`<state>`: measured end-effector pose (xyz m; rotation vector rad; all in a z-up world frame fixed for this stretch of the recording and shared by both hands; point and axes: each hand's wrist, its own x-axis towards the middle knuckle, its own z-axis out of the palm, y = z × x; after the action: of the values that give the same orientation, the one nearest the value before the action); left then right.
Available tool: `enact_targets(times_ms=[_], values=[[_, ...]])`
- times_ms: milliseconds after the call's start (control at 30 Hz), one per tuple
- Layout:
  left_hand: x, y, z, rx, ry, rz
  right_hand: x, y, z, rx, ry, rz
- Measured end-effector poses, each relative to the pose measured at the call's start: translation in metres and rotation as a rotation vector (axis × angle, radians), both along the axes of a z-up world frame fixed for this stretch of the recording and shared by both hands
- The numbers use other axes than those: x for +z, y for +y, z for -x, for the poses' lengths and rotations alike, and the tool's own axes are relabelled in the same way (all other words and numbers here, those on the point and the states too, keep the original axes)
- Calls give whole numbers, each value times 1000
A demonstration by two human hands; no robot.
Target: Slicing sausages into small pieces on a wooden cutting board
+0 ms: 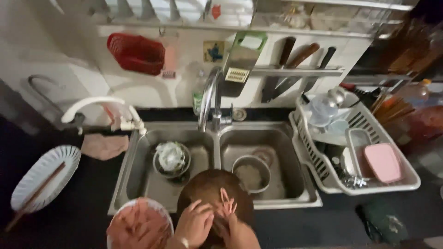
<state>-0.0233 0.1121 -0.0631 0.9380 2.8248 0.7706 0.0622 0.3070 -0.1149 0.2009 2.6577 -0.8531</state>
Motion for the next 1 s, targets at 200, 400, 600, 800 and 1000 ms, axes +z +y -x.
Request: enact_targets(times_ms=[200,400,600,800,1000], values=[[5,6,-3,-219,-194,282,37,0,-15,48,162,-8],[37,9,1,-312,-337,400,24,7,-22,114,122,-68],[76,7,-3,-289,-483,502,35,5,-24,128,61,-37],[59,-1,-8,-401,-314,84,58,0,-25,-35,44,42],[96,11,-6,-236,-314,384,67,-3,-19,44,89,43]])
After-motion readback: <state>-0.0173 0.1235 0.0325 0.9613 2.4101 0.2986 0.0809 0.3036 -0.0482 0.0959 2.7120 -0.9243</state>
